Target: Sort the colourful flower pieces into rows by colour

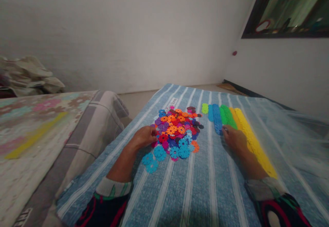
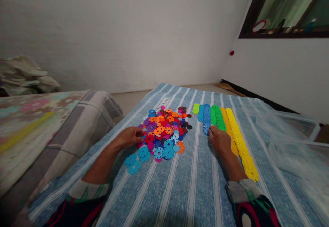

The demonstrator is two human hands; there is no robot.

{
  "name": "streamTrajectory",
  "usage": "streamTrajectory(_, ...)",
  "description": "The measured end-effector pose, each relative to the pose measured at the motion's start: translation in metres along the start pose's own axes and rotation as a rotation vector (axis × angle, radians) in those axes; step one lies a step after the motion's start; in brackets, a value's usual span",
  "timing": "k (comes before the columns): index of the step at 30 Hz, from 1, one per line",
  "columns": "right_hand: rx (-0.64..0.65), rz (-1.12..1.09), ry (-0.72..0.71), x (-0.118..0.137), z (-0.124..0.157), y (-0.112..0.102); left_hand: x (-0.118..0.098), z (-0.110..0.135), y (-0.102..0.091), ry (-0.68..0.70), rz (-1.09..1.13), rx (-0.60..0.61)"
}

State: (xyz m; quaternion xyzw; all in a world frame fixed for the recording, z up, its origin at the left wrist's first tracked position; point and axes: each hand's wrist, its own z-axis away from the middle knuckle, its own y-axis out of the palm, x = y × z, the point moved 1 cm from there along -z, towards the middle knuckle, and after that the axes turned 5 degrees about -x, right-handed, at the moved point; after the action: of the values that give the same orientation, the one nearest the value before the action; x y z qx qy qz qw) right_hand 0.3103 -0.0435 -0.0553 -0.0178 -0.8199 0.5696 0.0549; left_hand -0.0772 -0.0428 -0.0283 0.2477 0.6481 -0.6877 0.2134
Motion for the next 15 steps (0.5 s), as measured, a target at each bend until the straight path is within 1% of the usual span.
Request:
streamTrajectory(3,-0.017,0.009,0.005,0.005,0.003,0.001,-0.002,0.0,0.001,0.009,-0.013,0.034)
streamTrajectory(7,-0.032,-0.03,-0.07,0.016,0.008,0.002,-0.002,-0.001,0.002,0.028,-0.006,0.054)
streamTrajectory(10,-0.039,-0.064,-0.121,0.025,0.01,0.002,0.001,-0.005,0.003,0.011,0.008,0.043)
streamTrajectory(15,-0.048,-0.118,-0.172,0.033,0.013,0.001,0.009,-0.011,0.006,-0.003,0.094,0.004)
